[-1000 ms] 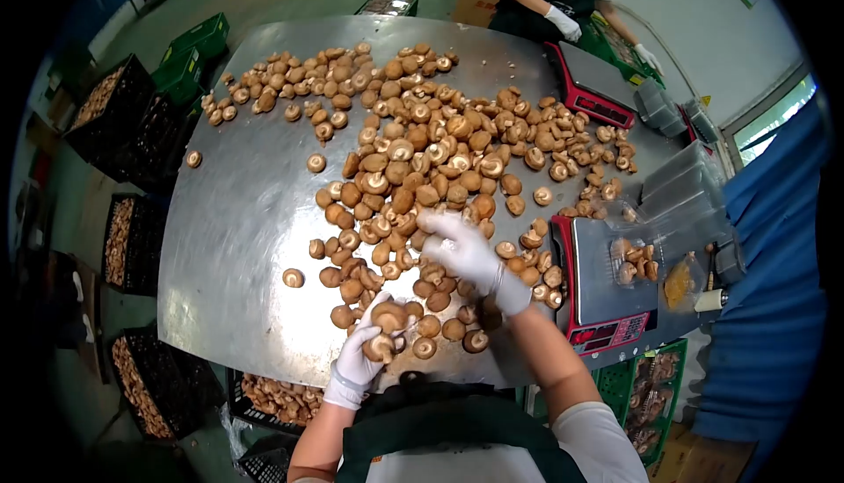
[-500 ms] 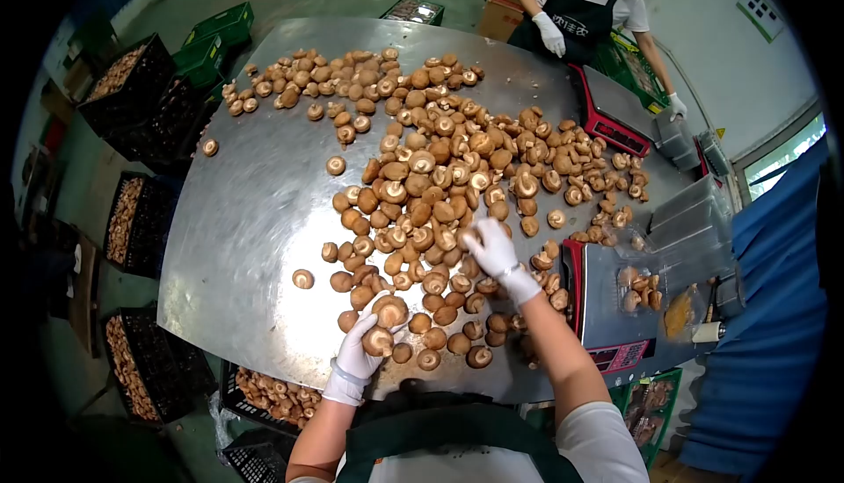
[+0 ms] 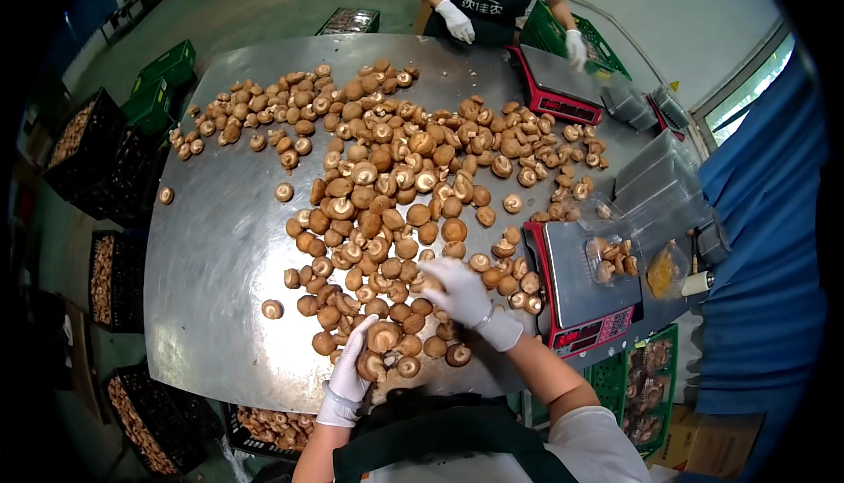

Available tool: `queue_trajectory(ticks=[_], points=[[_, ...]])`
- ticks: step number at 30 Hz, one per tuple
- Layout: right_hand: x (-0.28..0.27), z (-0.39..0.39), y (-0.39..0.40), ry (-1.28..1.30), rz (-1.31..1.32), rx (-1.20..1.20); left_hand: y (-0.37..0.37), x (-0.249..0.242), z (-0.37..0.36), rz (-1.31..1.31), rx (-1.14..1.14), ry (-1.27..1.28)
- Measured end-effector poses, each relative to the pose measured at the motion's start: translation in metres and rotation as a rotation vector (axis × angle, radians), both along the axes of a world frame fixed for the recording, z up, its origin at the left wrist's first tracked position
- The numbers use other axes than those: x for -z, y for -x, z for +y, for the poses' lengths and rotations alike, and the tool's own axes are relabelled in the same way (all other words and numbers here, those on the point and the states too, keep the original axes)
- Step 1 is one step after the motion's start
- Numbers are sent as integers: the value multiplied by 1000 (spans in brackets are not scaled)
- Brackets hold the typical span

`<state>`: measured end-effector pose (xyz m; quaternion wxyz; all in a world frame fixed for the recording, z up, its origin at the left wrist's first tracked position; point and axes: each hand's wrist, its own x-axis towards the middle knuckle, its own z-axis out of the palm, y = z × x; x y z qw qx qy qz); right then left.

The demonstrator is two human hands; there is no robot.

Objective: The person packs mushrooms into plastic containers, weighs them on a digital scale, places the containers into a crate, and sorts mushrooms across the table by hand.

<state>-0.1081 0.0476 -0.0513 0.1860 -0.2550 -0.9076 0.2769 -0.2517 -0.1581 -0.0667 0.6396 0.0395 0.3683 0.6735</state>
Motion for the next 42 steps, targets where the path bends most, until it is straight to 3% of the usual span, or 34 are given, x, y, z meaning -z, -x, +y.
queue_trajectory(ticks=[2, 4, 5, 6, 8, 11, 12, 14, 16, 18, 20, 22, 23, 24, 25, 26, 27, 28, 30, 32, 34, 35, 36, 38, 40, 42], points=[[-32, -28, 10, 188, -17, -177, -5, -4, 3, 38, -3, 6], [-36, -44, 16, 164, -1, -305, -6, -13, 8, 95, 14, 20], [-39, -36, 22, 111, -40, -300, -6, -10, 10, 6, 17, -8], [-33, -21, 26, 220, 40, -230, -7, -7, 11, -85, 18, -35], [-11, 20, 40, 188, 115, 8, -4, 4, 7, -101, 55, -39], [31, 77, 64, -158, 43, 148, -4, 0, 8, -173, 66, -98], [43, 85, 66, -156, 46, 151, -4, -1, 8, -209, 55, -91], [62, 97, 71, -480, -334, 102, -2, -6, 7, -243, 42, -84], [51, 110, 70, -266, -412, 48, 3, -15, 6, -198, 33, -76], [21, 112, 58, 97, -47, 118, 9, -12, 1, -162, -5, -116], [-7, 110, 35, 549, 348, 345, 23, 28, -19, -347, -22, -236], [-6, 128, 1, 995, 666, 346, 20, 3, -18, -208, -158, -46], [5, 136, -13, 1084, 766, 304, 21, 1, -18, -272, -217, 13], [13, 143, -14, 1077, 771, 312, 22, 1, -17, -273, -207, 11], [20, 150, -12, 879, 471, 443, 24, 0, -17, -281, -208, -12], [29, 153, -10, 675, 171, 561, 24, 0, -17, -289, -210, -32], [44, 149, 0, 458, 135, 562, 25, 1, -17, -302, -189, -63], [49, 146, 9, 80, -63, 563, 26, 3, -15, -300, -183, -61], [55, 135, 27, -156, -352, 532, 25, 5, -11, -286, -167, -73], [52, 138, 35, -109, -415, 534, 24, -1, -11, -227, -146, -100], [50, 150, 26, -25, -373, 470, 24, -3, -11, -236, -156, -129], [43, 155, 18, 282, -338, 435, 23, -7, -12, -247, -156, -165], [36, 153, 11, 269, -335, 430, 23, -11, -12, -246, -161, -178], [31, 134, -10, 1119, 280, 209, 21, -14, -14, -267, -202, -152], [26, 104, -19, 1319, 594, 90, 18, -12, -14, -288, -170, -226], [22, 71, -28, 1501, 703, 19, 13, -10, -12, -477, -134, -374]])
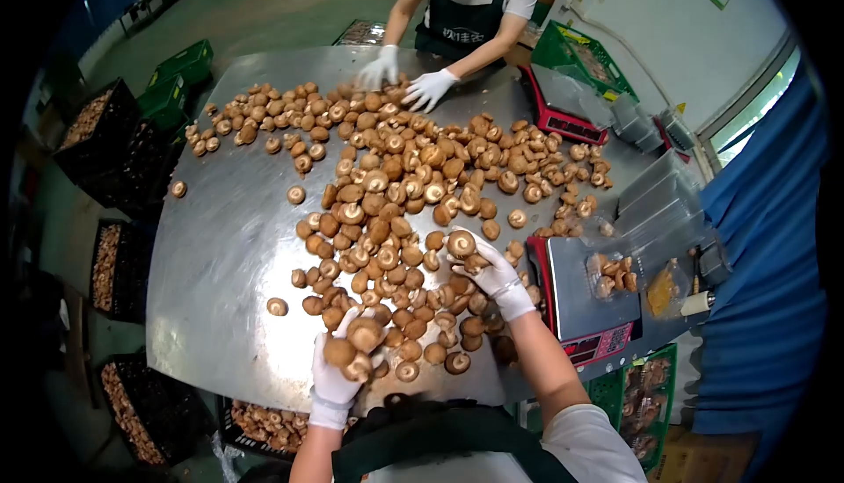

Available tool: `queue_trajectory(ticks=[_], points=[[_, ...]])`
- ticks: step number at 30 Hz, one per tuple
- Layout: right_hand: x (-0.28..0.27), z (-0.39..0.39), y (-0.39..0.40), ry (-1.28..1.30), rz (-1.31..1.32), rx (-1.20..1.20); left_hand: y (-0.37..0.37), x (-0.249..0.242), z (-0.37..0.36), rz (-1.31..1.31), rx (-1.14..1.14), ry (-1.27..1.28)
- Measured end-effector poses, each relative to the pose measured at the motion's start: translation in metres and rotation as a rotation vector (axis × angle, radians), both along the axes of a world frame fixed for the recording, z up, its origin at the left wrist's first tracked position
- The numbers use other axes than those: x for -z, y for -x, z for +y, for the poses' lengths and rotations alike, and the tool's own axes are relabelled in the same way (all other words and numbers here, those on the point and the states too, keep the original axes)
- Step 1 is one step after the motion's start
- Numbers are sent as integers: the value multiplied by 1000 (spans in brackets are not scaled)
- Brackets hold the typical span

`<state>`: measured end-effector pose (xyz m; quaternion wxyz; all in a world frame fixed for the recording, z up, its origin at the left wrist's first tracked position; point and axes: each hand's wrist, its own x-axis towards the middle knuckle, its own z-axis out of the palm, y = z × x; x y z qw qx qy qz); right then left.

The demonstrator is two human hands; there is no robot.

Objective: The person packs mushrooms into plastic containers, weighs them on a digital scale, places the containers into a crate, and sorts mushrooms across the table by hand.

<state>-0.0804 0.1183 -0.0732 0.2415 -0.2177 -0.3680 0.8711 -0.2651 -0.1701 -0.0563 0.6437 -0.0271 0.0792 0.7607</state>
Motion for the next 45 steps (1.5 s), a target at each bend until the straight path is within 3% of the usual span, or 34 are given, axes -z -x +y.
queue_trajectory(ticks=[4, 9, 12, 13, 16, 17, 18, 20, 21, 22, 24, 26, 28, 30, 31, 34, 35, 40, 41, 44, 45], points=[[-17, -60, -3, 285, 273, -139, -23, -25, 13, 287, -21, 156], [-13, -97, -14, 667, 509, -77, -52, -41, 16, 140, 11, 67], [-12, -102, -35, 682, 437, -51, -69, -43, 21, 237, 7, 184], [-19, -105, -42, 520, 344, 2, -73, -34, 27, 122, 20, 167], [-29, -104, -85, 439, 351, 86, -94, -30, 59, 175, 134, 66], [-29, -96, -104, 415, 486, 59, -105, -32, 76, 206, 155, 89], [-50, -93, -118, 332, 361, 204, -117, -35, 92, 224, 177, 122], [-74, -70, -164, 0, 117, 327, -145, -46, 128, 357, 251, 94], [-91, -56, -186, 49, 150, 411, -159, -50, 147, 446, 277, 15], [-77, -31, -214, -18, 163, 489, -180, -56, 167, 516, 257, 126], [-101, 3, -254, -140, 93, 606, -218, -69, 210, 603, 256, 72], [-122, 34, -279, -340, -54, 708, -256, -92, 247, 907, 183, -11], [-127, 64, -293, -373, -112, 766, -294, -94, 283, 1097, 71, -9], [-112, 95, -304, -757, -287, 756, -316, -65, 322, 1724, -268, -132], [-98, 110, -307, -713, -275, 691, -329, -60, 331, 1869, -305, -137], [-71, 128, -320, -1035, -502, 549, -350, -41, 335, 2454, -301, -155], [-62, 129, -324, -1115, -561, 539, -355, -39, 331, 2543, -327, -147], [-75, 79, -341, -1116, -511, 450, -347, -54, 300, 2363, -113, -331], [-78, 79, -344, -1120, -497, 483, -346, -59, 293, 2310, -39, -315], [-111, 76, -350, -958, -453, 579, -328, -77, 268, 2245, -166, -176], [-131, 74, -346, -1027, -438, 578, -323, -82, 257, 2063, -173, -39]])
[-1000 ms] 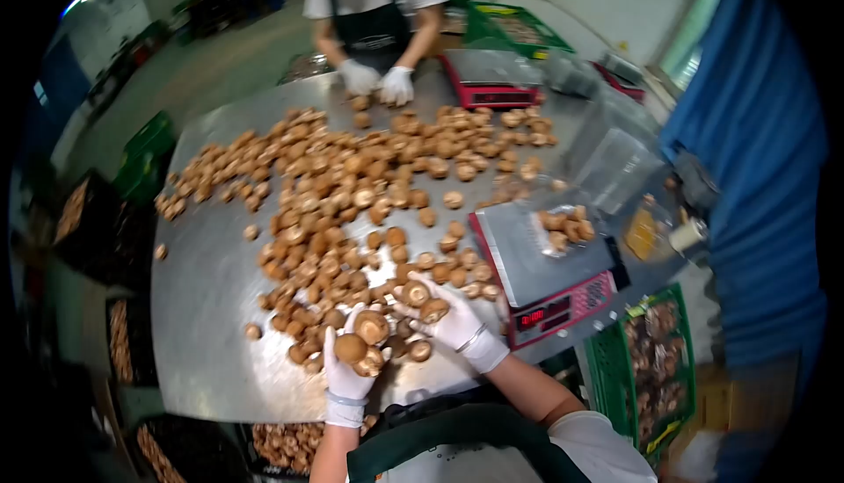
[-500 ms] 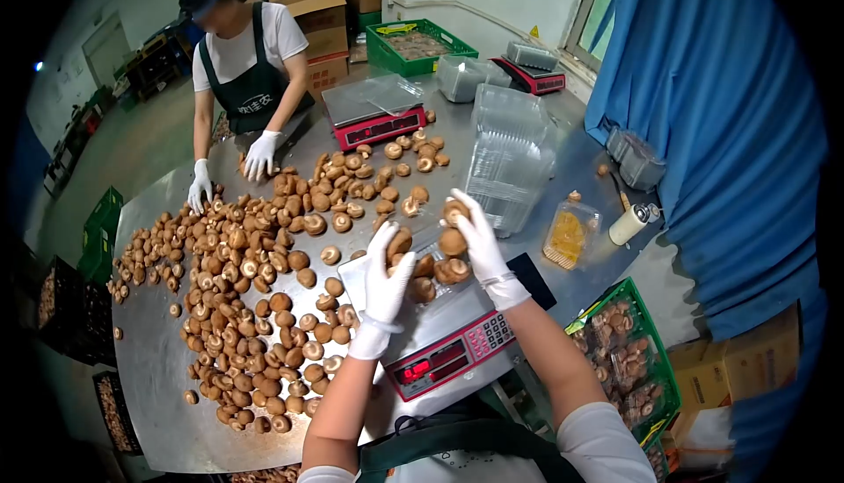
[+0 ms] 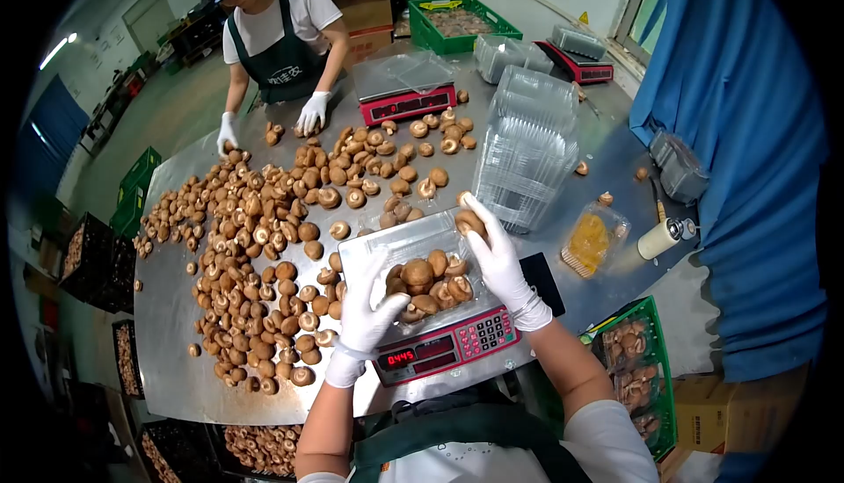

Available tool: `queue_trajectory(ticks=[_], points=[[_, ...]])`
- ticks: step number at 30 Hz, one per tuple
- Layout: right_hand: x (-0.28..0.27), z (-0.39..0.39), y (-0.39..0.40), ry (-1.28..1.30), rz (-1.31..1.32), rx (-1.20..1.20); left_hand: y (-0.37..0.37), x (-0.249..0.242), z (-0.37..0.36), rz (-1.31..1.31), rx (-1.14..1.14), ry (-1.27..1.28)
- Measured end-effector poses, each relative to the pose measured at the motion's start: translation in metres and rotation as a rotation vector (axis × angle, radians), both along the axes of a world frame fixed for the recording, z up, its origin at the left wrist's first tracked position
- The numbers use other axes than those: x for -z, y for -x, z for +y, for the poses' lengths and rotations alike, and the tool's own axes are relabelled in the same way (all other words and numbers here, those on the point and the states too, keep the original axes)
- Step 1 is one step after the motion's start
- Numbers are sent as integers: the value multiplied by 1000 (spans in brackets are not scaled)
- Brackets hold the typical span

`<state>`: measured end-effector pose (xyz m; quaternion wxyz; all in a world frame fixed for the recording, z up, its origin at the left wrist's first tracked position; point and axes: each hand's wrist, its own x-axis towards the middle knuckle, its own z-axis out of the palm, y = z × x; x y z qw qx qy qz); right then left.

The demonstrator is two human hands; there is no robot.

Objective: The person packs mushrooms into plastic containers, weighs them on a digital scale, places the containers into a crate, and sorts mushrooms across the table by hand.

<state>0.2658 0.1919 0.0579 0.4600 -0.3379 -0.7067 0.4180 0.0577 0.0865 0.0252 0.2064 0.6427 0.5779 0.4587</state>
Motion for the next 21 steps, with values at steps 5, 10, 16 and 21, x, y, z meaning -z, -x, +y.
queue_trajectory(ticks=[5, 10, 16, 21], points=[[-25, -42, 57, -417, -249, -506, -1, -6, -34, -1249, 93, 205], [-22, -11, 30, -260, -272, -277, 67, -20, -127, -958, -470, 25], [30, 42, -9, 175, -184, -11, 194, 85, -332, -222, -1260, 67], [59, 76, 8, 492, -158, -4, 95, 31, -213, -543, -917, 171]])
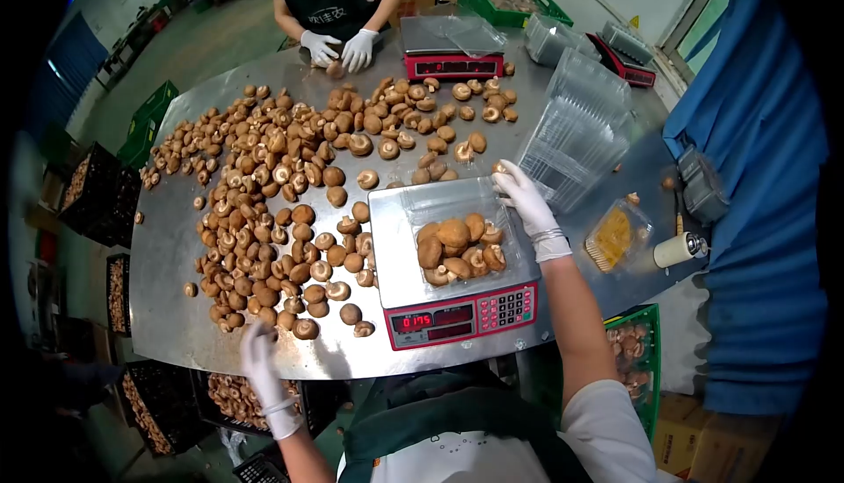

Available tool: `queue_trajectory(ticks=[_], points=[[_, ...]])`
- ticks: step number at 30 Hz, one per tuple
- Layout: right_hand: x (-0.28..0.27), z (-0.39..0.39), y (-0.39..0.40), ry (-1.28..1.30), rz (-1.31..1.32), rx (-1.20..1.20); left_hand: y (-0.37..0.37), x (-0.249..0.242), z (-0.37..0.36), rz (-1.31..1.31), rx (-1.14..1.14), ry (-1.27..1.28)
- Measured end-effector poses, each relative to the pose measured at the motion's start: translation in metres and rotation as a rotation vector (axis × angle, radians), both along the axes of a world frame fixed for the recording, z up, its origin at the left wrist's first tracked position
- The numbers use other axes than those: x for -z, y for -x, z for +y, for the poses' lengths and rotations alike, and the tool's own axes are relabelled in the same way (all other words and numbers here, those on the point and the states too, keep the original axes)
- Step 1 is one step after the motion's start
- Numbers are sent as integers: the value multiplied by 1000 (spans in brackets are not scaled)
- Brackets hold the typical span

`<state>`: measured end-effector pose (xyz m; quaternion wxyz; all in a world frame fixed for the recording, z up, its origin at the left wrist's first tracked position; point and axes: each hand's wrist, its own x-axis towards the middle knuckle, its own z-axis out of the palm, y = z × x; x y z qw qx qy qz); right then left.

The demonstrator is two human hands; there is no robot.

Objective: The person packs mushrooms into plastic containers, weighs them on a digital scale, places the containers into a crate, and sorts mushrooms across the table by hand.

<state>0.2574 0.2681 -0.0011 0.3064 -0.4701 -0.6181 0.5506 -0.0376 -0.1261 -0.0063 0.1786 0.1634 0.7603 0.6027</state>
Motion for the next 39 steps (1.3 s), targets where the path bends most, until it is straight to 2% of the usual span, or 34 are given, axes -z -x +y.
queue_trajectory(ticks=[1, 2, 3, 4, 6, 8, 9, 10, 12, 14, 16, 18, 19, 21, 23, 24, 25, 26, 27, 30, 32, 34, 36, 39], points=[[-3, -1, 2, 45, 96, -13, -21, -1, 28, -136, 161, -75], [-6, -3, 3, 93, 191, -29, -39, 2, 51, -165, 280, -37], [-16, -13, 3, 15, 288, -14, -59, -9, 74, -305, 412, -62], [-29, -24, -2, 11, 286, -11, -70, 9, 86, -426, 483, -98], [-47, -46, -18, -58, 313, 17, -89, 12, 114, -655, 638, -166], [-32, -69, -36, -217, -41, -30, -99, 11, 130, -863, 707, -202], [-27, -84, -41, -656, -305, -19, -101, 17, 135, -877, 738, -200], [-16, -93, -46, -910, -448, 30, -104, 19, 140, -889, 769, -198], [2, -102, -64, -465, -530, -77, -109, 23, 148, -914, 747, -202], [15, -104, -73, -19, -264, -109, -113, 33, 154, -860, 727, -153], [22, -108, -72, 23, -153, -60, -118, 33, 157, -831, 733, -133], [35, -110, -72, 137, 70, -81, -117, 39, 157, -754, 790, -122], [38, -112, -68, 113, 62, -58, -116, 42, 157, -767, 784, -180], [35, -118, -63, 93, 98, 10, -121, 21, 159, -718, 756, -103], [24, -126, -68, 8, 130, 58, -120, 25, 159, -517, 800, -34], [21, -131, -74, -73, 103, 68, -126, 30, 162, -464, 834, -136], [24, -135, -81, -165, 137, 164, -133, 31, 165, -355, 932, -196], [27, -139, -90, -254, 170, 243, -136, 32, 166, -391, 1058, -241], [19, -143, -104, -487, 237, 332, -150, 30, 171, -413, 1130, -216], [-11, -172, -177, -371, 78, 565, -184, 8, 179, -339, 1335, -57], [-25, -203, -223, -453, 15, 776, -195, 1, 183, -368, 1364, 1], [-38, -242, -271, -558, -310, 910, -198, 14, 189, -367, 1412, -5], [-22, -282, -324, -561, -505, 1119, -197, 20, 192, -396, 1447, 8], [-13, -365, -399, -436, -801, 1391, -201, 23, 186, -404, 1443, -3]])
